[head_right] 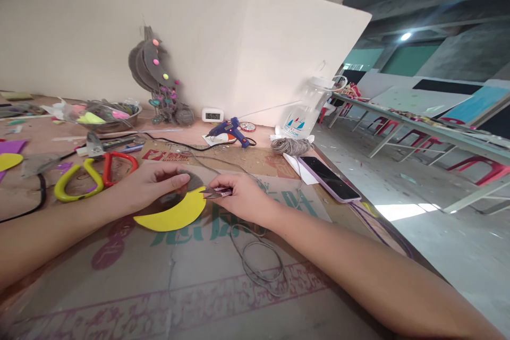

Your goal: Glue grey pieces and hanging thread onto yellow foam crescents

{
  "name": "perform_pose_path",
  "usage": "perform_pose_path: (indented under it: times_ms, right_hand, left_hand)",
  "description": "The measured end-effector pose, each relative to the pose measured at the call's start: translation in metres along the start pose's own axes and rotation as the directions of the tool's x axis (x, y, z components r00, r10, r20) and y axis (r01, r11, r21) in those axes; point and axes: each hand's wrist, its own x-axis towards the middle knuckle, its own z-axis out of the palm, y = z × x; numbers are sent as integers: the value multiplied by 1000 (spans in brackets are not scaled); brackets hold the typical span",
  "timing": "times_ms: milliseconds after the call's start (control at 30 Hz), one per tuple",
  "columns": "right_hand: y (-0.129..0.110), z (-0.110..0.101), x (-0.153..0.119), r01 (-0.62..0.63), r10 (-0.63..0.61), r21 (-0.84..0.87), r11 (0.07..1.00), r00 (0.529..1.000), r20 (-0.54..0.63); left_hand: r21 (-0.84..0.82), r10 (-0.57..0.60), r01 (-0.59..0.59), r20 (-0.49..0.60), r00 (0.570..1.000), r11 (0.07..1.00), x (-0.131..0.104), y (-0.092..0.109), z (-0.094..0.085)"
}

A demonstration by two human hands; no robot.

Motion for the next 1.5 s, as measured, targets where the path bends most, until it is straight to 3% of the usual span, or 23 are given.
perform_pose_path:
  times_ms: [100, 267, 400, 567, 667, 833, 1100, 1200, 1333, 1500]
  right_hand:
    - [-2, -1, -1, 2, -4, -22, 1000, 994, -107]
    - [-2, -3, -1, 105, -131, -109, 988, 957, -260]
    - [-5, -4, 0, 64, -89, -113, 991, 969, -232]
    - [-5, -1, 1, 117, -151, -249, 961, 981, -121]
    - [-3, 0, 2, 123, -139, -219, 968, 989, -59]
    - [-4, -2, 3, 42, -56, -177, 983, 996, -74]
    - [0, 0, 2, 52, -55, -120, 991, 998, -23]
    - [-4, 1, 1, 43, -50, -97, 994, 997, -67]
    - [-13, -2, -1, 12, -28, -67, 998, 973, -231]
    - [-12, 0, 4, 5, -32, -142, 990, 981, -190]
  left_hand:
    - [2, -30, 30, 11, 999, 1000, 0, 0, 1]
    - [-1, -59, 59, 38, 998, 998, 0, -1, 1]
    - [-9, -41, 42, 51, 998, 999, 1, -1, 1]
    - [-23, -34, 35, 40, 999, 999, 1, -1, 2]
    - [-19, -22, 23, 29, 999, 1000, 2, -2, 2]
    - [-7, -41, 41, 39, 998, 999, 2, -4, 4]
    - [21, -4, 2, 63, 998, 1000, 1, -1, 2]
    - [41, -6, 3, 61, 998, 999, 1, -1, 2]
    - [40, -13, 11, 68, 998, 999, 1, -2, 2]
    - [62, 13, -18, 82, 997, 998, 0, 0, 3]
